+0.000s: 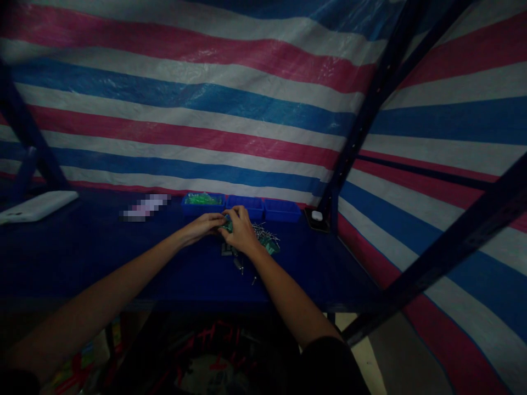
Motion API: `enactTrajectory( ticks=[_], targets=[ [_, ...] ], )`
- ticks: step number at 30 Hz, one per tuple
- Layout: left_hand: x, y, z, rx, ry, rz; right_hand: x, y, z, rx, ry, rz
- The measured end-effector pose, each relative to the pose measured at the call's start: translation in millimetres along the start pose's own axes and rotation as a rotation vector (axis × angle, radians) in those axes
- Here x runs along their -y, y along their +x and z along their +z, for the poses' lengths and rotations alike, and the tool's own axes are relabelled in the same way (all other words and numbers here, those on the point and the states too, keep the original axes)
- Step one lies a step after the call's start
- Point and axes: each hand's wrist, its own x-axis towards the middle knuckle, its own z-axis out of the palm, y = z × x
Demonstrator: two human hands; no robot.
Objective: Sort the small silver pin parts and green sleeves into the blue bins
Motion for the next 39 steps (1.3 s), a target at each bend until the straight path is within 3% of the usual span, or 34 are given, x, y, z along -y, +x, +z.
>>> enactTrajectory(
  ticks=[3, 7, 9, 11, 14, 17, 20, 24, 27, 29, 31, 34, 39],
  targets=[
    [1, 2, -2.7, -0.138, 0.142, 0.191, 5, 0, 1, -0.013, -0.062, 0.060],
    [-5, -1, -3.9, -0.408, 0.544, 0.546, 2, 5, 1, -0.158, 0.013, 0.286],
    [-10, -5, -1.1, -0.454, 0.658, 0.700, -5, 8, 0, -0.128, 0.214, 0.449],
    [-14, -9, 3.3, -0.465, 0.735, 0.837, -12, 10, -1, -0.012, 0.516, 0.585],
    [-16, -13, 9.9, -0.431, 0.829, 0.945, -20, 12, -1, 0.061, 0.905, 0.634],
    [-17, -14, 14.0, -0.367, 0.873, 0.913, -23, 12, 0, -0.033, 0.957, 0.588],
    [-15, -11, 14.3, -0.318, 0.787, 0.775, -22, 10, 0, -0.125, 0.672, 0.429],
    [-11, -3, 8.9, -0.273, 0.300, 0.398, -13, 7, -5, -0.133, 0.271, 0.155],
    [-8, 1, 3.8, -0.188, -0.113, 0.150, -7, 6, -7, -0.120, 0.184, 0.112],
    [-8, 2, 2.0, -0.167, -0.231, 0.094, -6, 6, -6, -0.114, 0.166, 0.108],
    [-8, 2, 1.8, -0.177, -0.201, 0.102, -7, 6, -4, -0.105, 0.156, 0.113],
    [-9, 0, 3.1, -0.257, 0.057, 0.197, -12, 6, 0, -0.072, 0.187, 0.172],
    [-16, -9, 6.8, -0.386, 0.592, 0.537, -16, 9, 0, -0.122, 0.317, 0.409]
  ],
)
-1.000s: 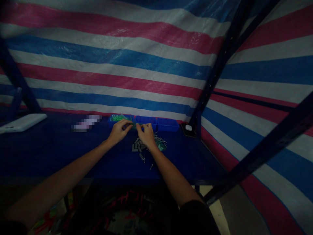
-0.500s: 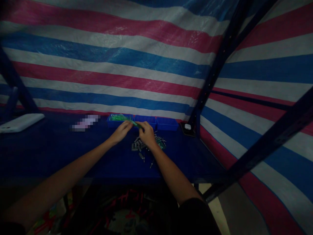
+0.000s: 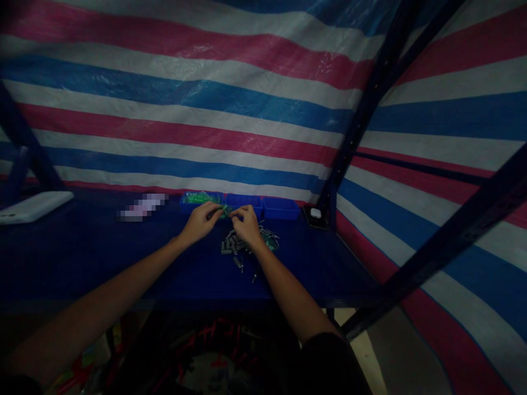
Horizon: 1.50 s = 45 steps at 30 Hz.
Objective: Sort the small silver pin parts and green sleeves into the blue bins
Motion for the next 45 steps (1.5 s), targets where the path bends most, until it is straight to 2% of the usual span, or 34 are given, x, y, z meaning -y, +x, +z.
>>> enactTrajectory(
  ticks=[5, 7, 10, 15, 18, 21, 24, 28, 31, 35, 38, 41, 45],
  targets=[
    [-1, -2, -1.3, 0.022, 0.080, 0.259, 2, 3, -5, 0.062, 0.374, 0.405],
    [3, -3, 0.6, 0.047, 0.112, 0.298, 0, 4, -4, 0.087, 0.437, 0.456],
    [9, -6, 5.5, 0.079, 0.136, 0.260, -4, 4, 0, 0.052, 0.432, 0.351],
    [12, -7, 14.3, 0.151, 0.040, 0.088, -3, 4, 0, -0.083, 0.295, 0.128],
    [10, -2, 14.0, 0.131, -0.158, -0.143, 4, 0, -3, -0.105, 0.215, 0.063],
    [9, 3, 8.2, 0.193, -0.464, -0.401, 14, -6, -5, -0.086, 0.162, -0.052],
    [10, 5, 2.9, 0.215, -0.650, -0.509, 20, -10, -7, -0.036, 0.090, -0.151],
    [12, 6, 2.1, 0.068, -0.607, -0.392, 18, -9, -4, 0.008, 0.062, -0.171],
    [10, 6, 2.1, -0.005, -0.510, -0.250, 12, -5, 0, -0.013, 0.095, -0.103],
    [5, 5, 0.4, -0.014, -0.286, -0.056, 5, 0, -1, 0.026, 0.294, 0.131],
    [3, 4, -0.6, 0.011, -0.160, 0.010, 3, 3, -5, 0.022, 0.458, 0.288],
    [3, 2, -1.1, 0.013, -0.073, 0.064, 3, 4, -7, 0.016, 0.555, 0.358],
    [5, 0, -1.1, 0.035, 0.000, 0.164, 3, 3, -4, 0.125, 0.538, 0.394]
  ],
)
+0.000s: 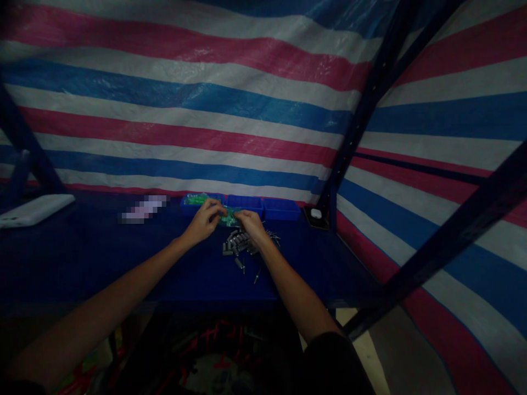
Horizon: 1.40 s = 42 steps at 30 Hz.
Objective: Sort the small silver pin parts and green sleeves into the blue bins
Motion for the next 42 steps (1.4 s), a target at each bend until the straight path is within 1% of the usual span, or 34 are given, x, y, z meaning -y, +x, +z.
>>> enactTrajectory(
  ticks=[2, 4, 6, 8, 9, 11, 14, 16, 18, 20, 23, 25, 28, 31, 33, 35, 37, 39, 42],
  targets=[
    [3, -1, 0.6, 0.009, 0.023, 0.016, -2, 1, 2, 0.007, -0.046, -0.040],
    [5, -1, 1.6, 0.033, 0.036, -0.013, -5, 2, 2, -0.028, -0.108, -0.117],
    [6, 0, 3.1, 0.079, 0.031, -0.072, -6, 2, 1, -0.097, -0.226, -0.218],
    [5, 1, 4.8, 0.108, -0.038, -0.159, -6, 1, 0, -0.157, -0.394, -0.350],
    [5, 1, 5.6, 0.114, -0.113, -0.224, -5, 0, -1, -0.163, -0.480, -0.422],
    [3, 3, 6.2, 0.117, -0.350, -0.411, -4, -3, -1, -0.132, -0.614, -0.544],
    [3, 4, 4.5, 0.111, -0.736, -0.713, -3, -5, 0, -0.073, -0.706, -0.634],
    [3, 5, 2.5, 0.089, -0.877, -0.841, -4, -5, 0, -0.050, -0.751, -0.652],
    [3, 5, 1.5, 0.057, -0.903, -0.902, -5, -4, -1, -0.008, -0.795, -0.651],
    [3, 4, 2.4, 0.029, -0.843, -0.886, -6, -4, -1, 0.041, -0.821, -0.632],
    [5, 2, 6.3, -0.008, -0.657, -0.768, -7, -5, 0, 0.086, -0.837, -0.563],
    [8, 2, 8.9, -0.034, -0.534, -0.661, -7, -6, 2, 0.073, -0.844, -0.499],
    [12, 1, 10.2, -0.065, -0.373, -0.450, -6, -5, 5, -0.001, -0.827, -0.388],
    [8, 0, 8.0, -0.020, -0.166, -0.238, -6, -1, 3, -0.082, -0.657, -0.205],
    [4, -1, 5.9, 0.044, -0.055, -0.113, -8, 2, 2, -0.093, -0.502, -0.089],
    [2, -2, 4.4, 0.090, 0.006, -0.029, -10, 5, 0, -0.085, -0.383, -0.022],
    [3, -2, 3.9, 0.116, 0.047, -0.007, -14, 7, 0, -0.077, -0.310, -0.015],
    [7, -3, 4.5, 0.145, 0.079, -0.020, -17, 9, 0, -0.072, -0.311, -0.059],
    [13, -5, 6.7, 0.191, 0.107, -0.064, -19, 8, 0, -0.103, -0.468, -0.194]
  ],
)
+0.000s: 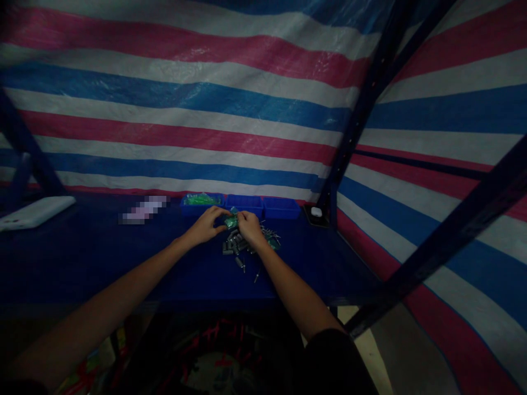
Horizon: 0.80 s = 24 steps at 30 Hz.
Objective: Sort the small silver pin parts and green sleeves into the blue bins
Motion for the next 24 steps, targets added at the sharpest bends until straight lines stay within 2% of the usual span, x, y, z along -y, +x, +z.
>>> enactTrajectory(
  ticks=[3, 6, 11, 14, 17, 20, 24],
  targets=[
    [3, 0, 2.4, 0.009, 0.008, -0.071, 4, -3, -2, -0.079, -0.150, -0.130],
    [2, 2, 2.3, 0.003, -0.015, -0.180, 11, -8, -5, -0.123, -0.177, -0.246],
    [-5, 5, -1.8, -0.020, -0.296, -0.418, 20, -13, -7, -0.019, -0.175, -0.371],
    [-9, 5, -3.4, -0.053, -0.420, -0.498, 20, -14, -7, 0.040, -0.198, -0.403],
    [-11, 4, -3.6, -0.092, -0.538, -0.514, 18, -14, -6, 0.049, -0.242, -0.402],
    [-12, 4, -3.1, -0.101, -0.600, -0.442, 17, -13, -6, 0.058, -0.271, -0.382],
    [-12, 4, -2.7, -0.162, -0.446, -0.297, 19, -15, -6, 0.042, -0.267, -0.387]
  ],
)
